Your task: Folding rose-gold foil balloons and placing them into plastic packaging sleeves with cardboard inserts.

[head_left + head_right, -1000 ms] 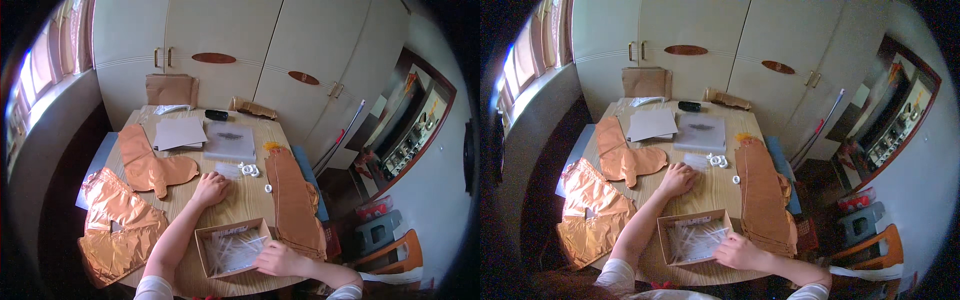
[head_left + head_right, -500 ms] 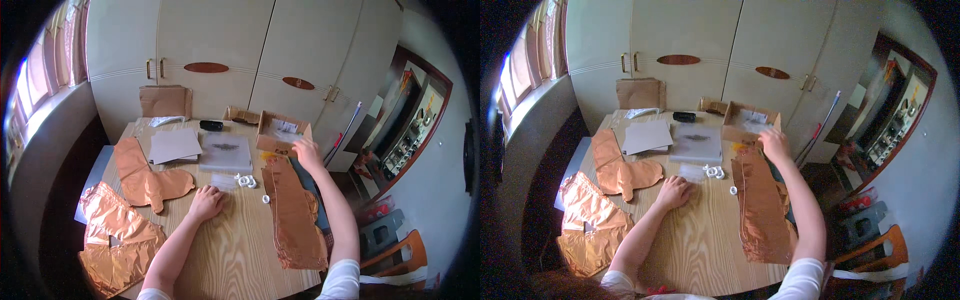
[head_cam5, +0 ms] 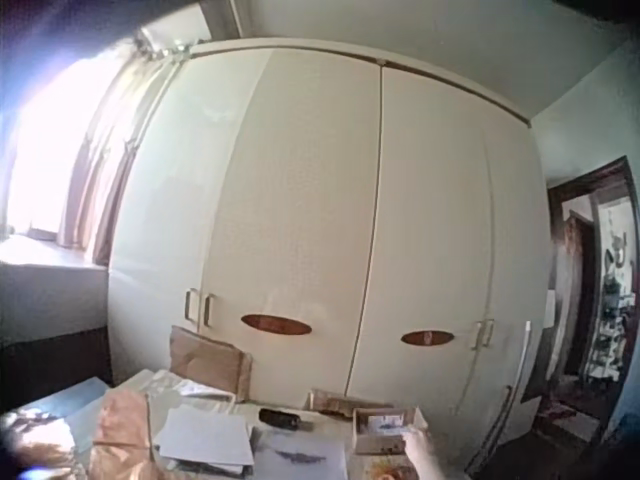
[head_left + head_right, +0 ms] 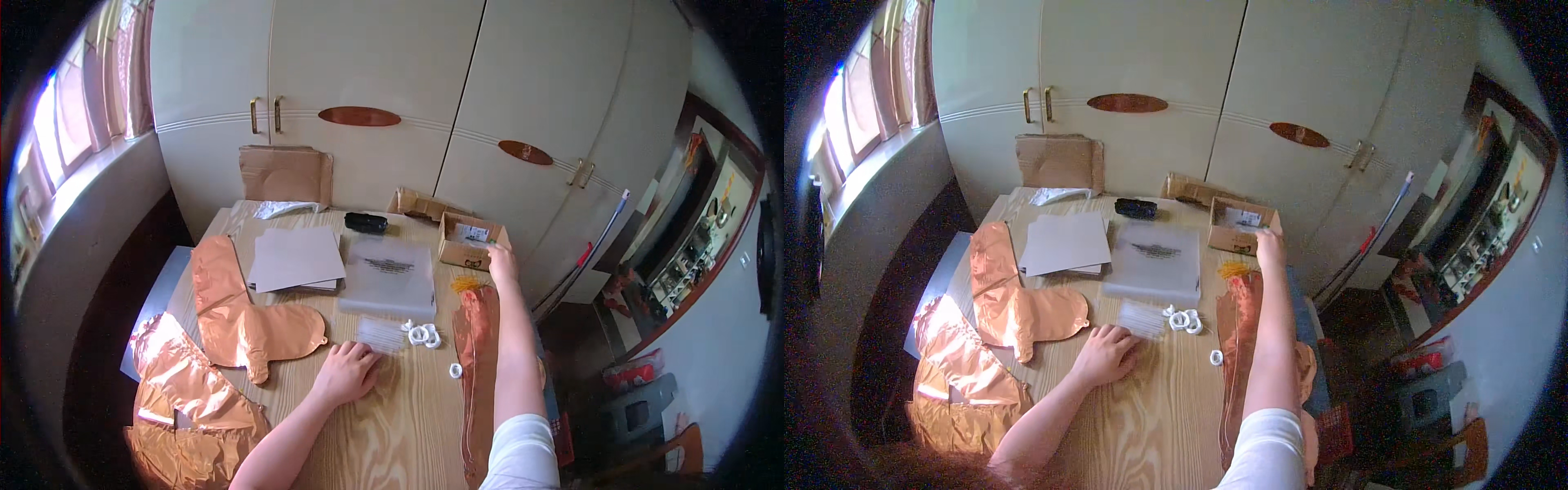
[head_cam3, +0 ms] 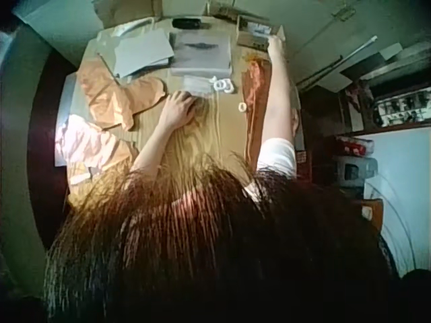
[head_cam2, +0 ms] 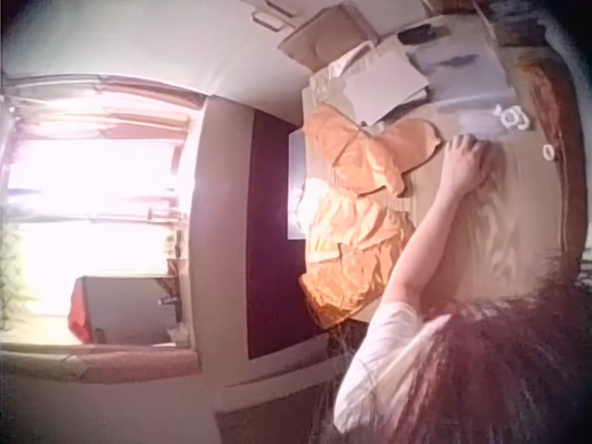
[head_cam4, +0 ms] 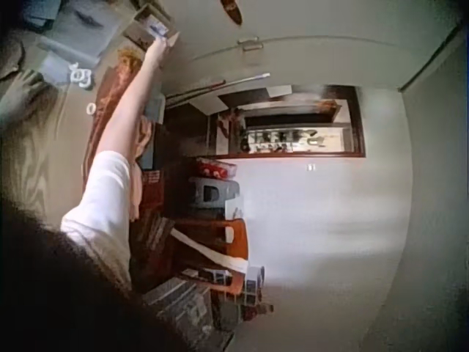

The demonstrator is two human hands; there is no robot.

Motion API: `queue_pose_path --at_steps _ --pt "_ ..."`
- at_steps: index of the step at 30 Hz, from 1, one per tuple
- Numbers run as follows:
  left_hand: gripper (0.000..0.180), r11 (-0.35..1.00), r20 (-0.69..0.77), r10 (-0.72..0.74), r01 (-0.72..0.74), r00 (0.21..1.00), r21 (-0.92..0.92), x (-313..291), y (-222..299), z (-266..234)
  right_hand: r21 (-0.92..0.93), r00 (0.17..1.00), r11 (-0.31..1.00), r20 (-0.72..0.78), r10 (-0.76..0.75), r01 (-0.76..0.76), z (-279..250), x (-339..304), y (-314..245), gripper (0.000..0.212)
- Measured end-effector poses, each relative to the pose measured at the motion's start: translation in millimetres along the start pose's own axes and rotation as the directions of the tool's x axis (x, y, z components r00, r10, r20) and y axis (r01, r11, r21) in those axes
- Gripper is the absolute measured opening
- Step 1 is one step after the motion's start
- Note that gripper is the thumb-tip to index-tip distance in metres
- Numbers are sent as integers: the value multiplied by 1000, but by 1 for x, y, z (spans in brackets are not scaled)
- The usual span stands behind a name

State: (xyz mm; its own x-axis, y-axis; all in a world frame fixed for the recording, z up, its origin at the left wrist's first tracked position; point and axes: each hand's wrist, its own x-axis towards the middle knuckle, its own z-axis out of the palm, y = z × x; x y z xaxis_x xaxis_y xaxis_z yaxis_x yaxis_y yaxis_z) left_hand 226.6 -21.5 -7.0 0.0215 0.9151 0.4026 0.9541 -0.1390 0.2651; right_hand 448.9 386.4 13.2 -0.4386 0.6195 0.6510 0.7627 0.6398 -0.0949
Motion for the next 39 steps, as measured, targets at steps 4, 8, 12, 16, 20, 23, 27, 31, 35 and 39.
queue_pose_path --at_steps 4,8,12,16,20,23,27,31,35,39 --pt "36 1000 16 -18 19 1000 -25 -1 -1 3 102 999 995 41 -1 -3 2 -7 5 28" --pt "35 1000 4 -11 11 1000 -21 0 0 2 56 981 998 189 -50 40 -19 -15 10 32" --pt "34 1000 -13 -4 4 1000 -12 -2 -3 1 34 960 999 275 -44 36 -41 -21 -5 31" --pt "27 999 -55 18 -20 998 -33 -5 -5 3 278 973 955 226 40 -104 -60 -30 -21 35" --pt "21 996 -98 16 -24 995 -83 0 -8 11 226 968 969 203 -148 100 -97 -54 -56 40" --pt "20 989 -136 -26 6 990 -147 -5 -14 17 190 868 907 271 -417 377 -137 -104 -124 37" --pt "21 983 -50 -74 64 996 -171 -6 -27 23 336 654 719 300 -694 609 -195 -195 -218 34" --pt "26 933 165 -90 141 982 -331 0 -27 -20 486 572 637 297 -764 598 -240 -263 -270 42" --pt "32 972 71 77 -58 995 -230 -36 -31 -95 585 567 637 333 -753 502 -257 -305 -286 45" --pt "39 985 241 -158 171 958 -35 -138 -15 -187 666 585 585 267 -766 463 -246 -314 -319 44"
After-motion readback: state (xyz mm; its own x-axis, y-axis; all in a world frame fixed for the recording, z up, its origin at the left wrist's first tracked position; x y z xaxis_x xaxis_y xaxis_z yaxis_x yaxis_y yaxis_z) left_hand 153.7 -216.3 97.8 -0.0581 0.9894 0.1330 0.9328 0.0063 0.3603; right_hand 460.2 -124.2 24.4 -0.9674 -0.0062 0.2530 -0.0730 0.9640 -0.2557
